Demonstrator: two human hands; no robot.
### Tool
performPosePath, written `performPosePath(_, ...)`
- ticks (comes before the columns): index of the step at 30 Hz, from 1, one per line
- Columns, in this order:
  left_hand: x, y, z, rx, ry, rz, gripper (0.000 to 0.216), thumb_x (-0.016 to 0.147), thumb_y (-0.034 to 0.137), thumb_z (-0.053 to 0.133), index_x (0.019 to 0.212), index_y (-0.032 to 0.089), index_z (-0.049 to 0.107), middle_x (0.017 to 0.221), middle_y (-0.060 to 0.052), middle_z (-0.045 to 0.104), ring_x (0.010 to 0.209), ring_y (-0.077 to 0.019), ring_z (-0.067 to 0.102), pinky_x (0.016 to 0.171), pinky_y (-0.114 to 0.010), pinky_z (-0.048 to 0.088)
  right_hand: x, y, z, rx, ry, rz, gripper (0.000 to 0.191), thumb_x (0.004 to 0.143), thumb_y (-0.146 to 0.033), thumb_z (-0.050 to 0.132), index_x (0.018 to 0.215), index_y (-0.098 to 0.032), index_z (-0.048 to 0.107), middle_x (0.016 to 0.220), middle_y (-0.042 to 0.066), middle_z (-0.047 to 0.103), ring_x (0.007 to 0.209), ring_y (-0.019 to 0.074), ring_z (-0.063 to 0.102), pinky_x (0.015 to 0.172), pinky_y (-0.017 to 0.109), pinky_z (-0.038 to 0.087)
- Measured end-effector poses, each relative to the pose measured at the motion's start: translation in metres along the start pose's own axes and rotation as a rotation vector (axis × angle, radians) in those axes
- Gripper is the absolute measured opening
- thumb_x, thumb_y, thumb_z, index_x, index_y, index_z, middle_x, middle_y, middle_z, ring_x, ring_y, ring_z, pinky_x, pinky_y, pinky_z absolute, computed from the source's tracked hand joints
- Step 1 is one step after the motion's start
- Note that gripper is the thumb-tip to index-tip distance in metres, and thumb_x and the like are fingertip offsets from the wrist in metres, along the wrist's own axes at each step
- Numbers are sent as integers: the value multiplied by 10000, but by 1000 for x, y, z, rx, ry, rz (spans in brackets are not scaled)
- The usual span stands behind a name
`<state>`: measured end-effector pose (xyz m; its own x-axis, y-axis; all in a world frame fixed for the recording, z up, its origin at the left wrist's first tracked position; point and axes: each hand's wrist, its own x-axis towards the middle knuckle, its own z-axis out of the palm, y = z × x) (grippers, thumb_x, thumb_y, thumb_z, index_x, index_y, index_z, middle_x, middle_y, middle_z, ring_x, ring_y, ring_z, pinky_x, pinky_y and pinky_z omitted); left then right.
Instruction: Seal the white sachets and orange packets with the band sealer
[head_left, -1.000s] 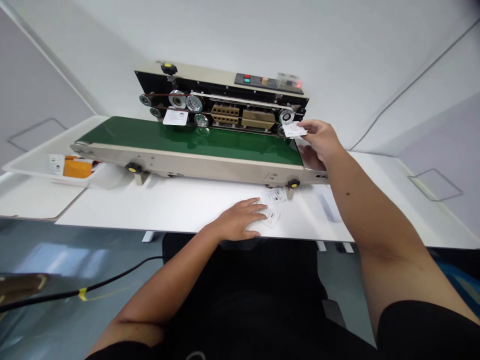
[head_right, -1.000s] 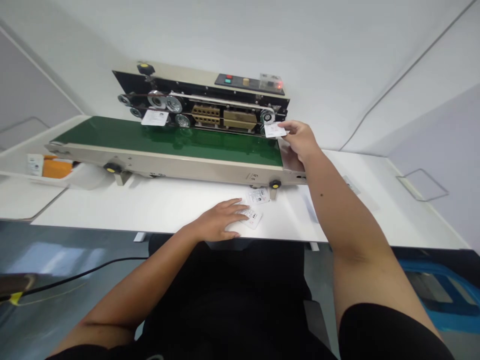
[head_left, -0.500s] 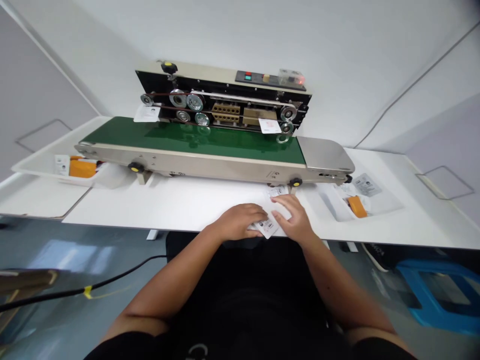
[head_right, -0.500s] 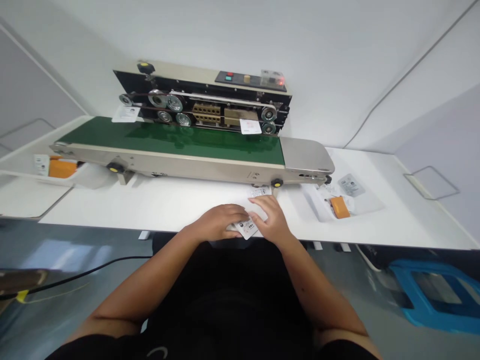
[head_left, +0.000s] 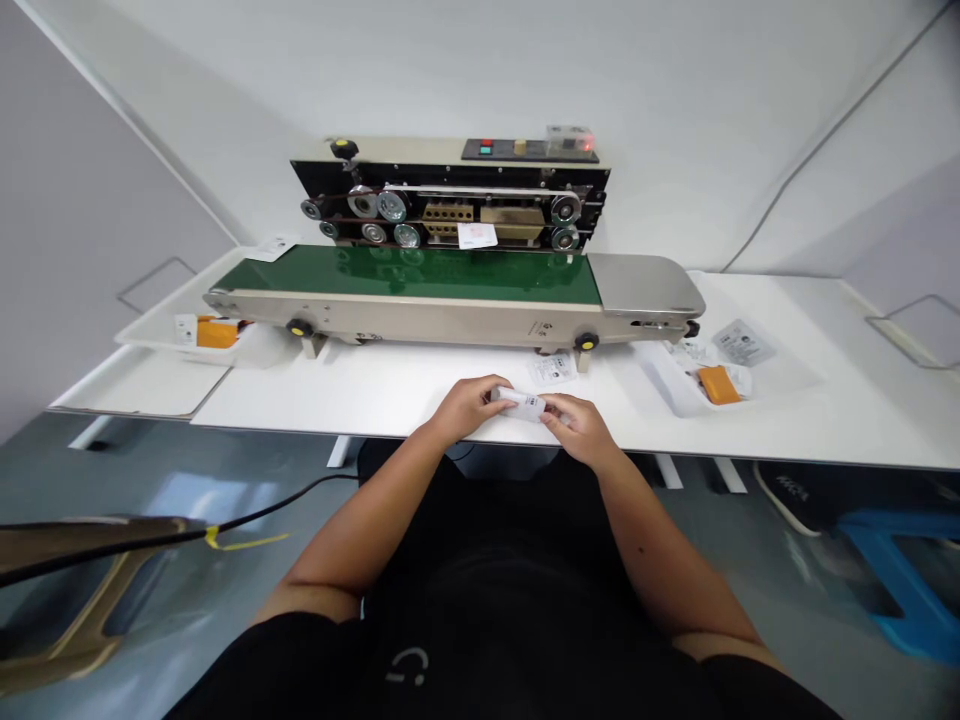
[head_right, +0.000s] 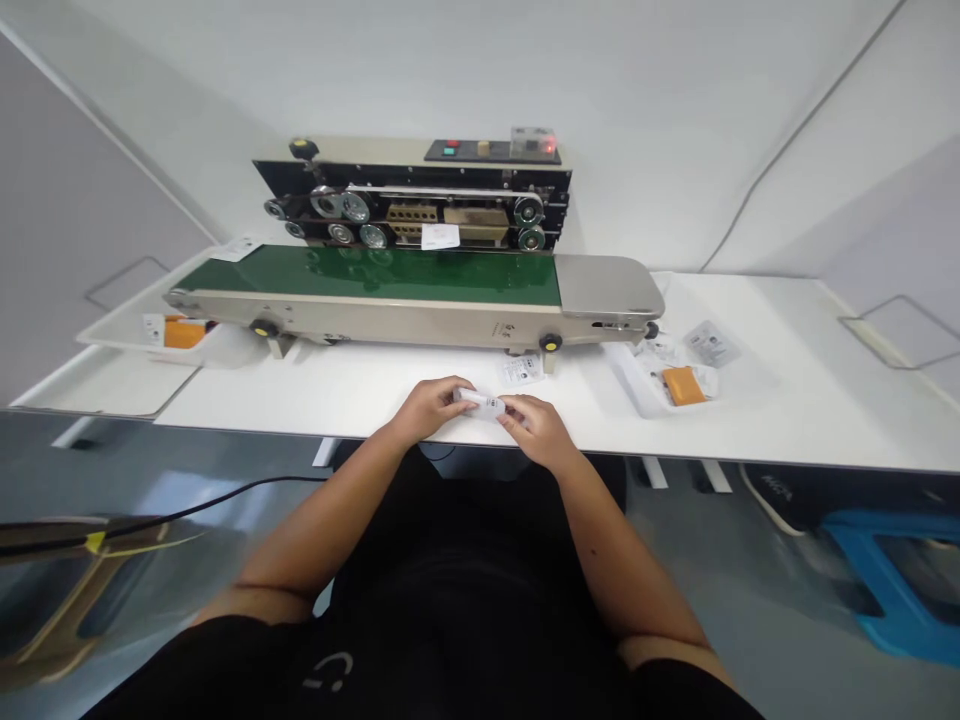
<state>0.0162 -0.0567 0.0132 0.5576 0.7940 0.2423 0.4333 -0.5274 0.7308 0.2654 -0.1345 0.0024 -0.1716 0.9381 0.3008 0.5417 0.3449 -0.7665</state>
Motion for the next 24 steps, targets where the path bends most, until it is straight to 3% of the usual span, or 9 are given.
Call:
performPosePath(5, 0, -2, 3, -172, -26, -92, 427, 881, 598, 758, 1037, 203, 712, 757, 15, 690, 641, -148, 637, 624, -253, 502, 3, 10, 5, 195, 52, 202, 317, 921, -534, 663, 958, -230, 746, 834, 29, 758, 765, 213, 715, 745, 351, 578)
performPosePath(9, 2, -5, 5, -320, -15, -93, 488, 879, 602, 749, 1130, 193, 660, 847, -23, 730, 627, -138, 655, 647, -269, 554, 7, 13, 2, 482, 235, 315, 398, 832, -607, 746, 885, -217, 685, 710, 8, 695, 645, 173, 645, 655, 320, 557)
performPosePath(13, 3, -5, 4, -259, -23, -61, 436, 912, 528, 727, 1190, 199, 661, 925, -53, 766, 713, -157, 696, 709, -286, 575, 13, 4, -14, 612, 335, 318, 402, 774, -551, 827, 899, -203, 669, 656, -16, 658, 581, 140, 612, 591, 287, 526)
performPosePath(19, 1, -3, 1, -166, -51, -38, 358, 952, 472, 687, 1198, 213, 683, 951, -44, 776, 821, -183, 729, 750, -290, 576, 52, -27, -82, 550, 473, 169, 387, 738, -410, 887, 982, -245, 635, 821, -8, 734, 623, 165, 701, 629, 349, 624)
performPosePath(22, 0, -3, 0, -139, -63, -21, 319, 968, 462, 672, 1173, 219, 697, 951, -40, 778, 836, -189, 734, 750, -292, 575, 89, -40, -124, 400, 528, -30, 263, 781, -342, 873, 883, -246, 650, 914, 38, 752, 798, 200, 755, 796, 404, 662)
performPosePath(24, 0, -2, 0, -125, -72, -16, 295, 971, 452, 671, 1151, 222, 709, 951, -37, 778, 824, -186, 731, 740, -289, 568, 117, -44, -146, 335, 484, -135, 220, 772, -282, 878, 823, -234, 670, 974, 69, 765, 925, 211, 760, 929, 427, 645)
